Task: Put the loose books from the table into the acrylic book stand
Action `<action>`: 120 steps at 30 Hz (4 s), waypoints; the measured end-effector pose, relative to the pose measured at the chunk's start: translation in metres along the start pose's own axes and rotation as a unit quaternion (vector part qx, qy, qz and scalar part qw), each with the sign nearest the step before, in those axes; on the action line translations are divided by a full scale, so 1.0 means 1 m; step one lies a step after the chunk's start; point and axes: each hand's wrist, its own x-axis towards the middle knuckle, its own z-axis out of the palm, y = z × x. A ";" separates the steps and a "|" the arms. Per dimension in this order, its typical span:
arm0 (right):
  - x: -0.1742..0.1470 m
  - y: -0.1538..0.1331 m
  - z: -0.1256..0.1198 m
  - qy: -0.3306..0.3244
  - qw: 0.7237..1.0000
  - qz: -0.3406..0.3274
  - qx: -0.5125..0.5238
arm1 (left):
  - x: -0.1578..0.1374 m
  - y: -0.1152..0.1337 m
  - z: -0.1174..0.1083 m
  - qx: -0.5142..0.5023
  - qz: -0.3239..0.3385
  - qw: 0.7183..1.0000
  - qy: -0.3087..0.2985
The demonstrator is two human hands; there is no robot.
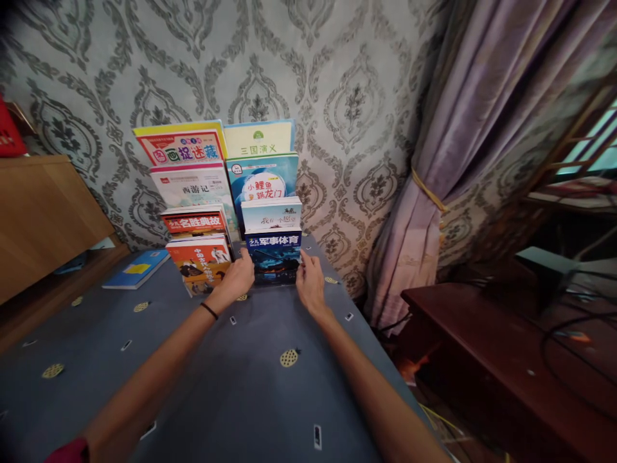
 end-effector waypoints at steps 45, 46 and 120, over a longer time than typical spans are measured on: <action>-0.104 -0.051 -0.038 -0.168 0.982 0.072 -0.046 | -0.056 -0.333 -0.034 0.194 -0.207 0.959 0.025; -0.104 -0.052 -0.037 -0.168 0.982 0.071 -0.048 | -0.052 -0.340 -0.033 0.196 -0.204 0.959 0.020; -0.161 -0.256 0.079 -0.472 0.859 -0.159 -0.123 | -0.250 -0.239 0.036 0.086 0.084 0.983 0.139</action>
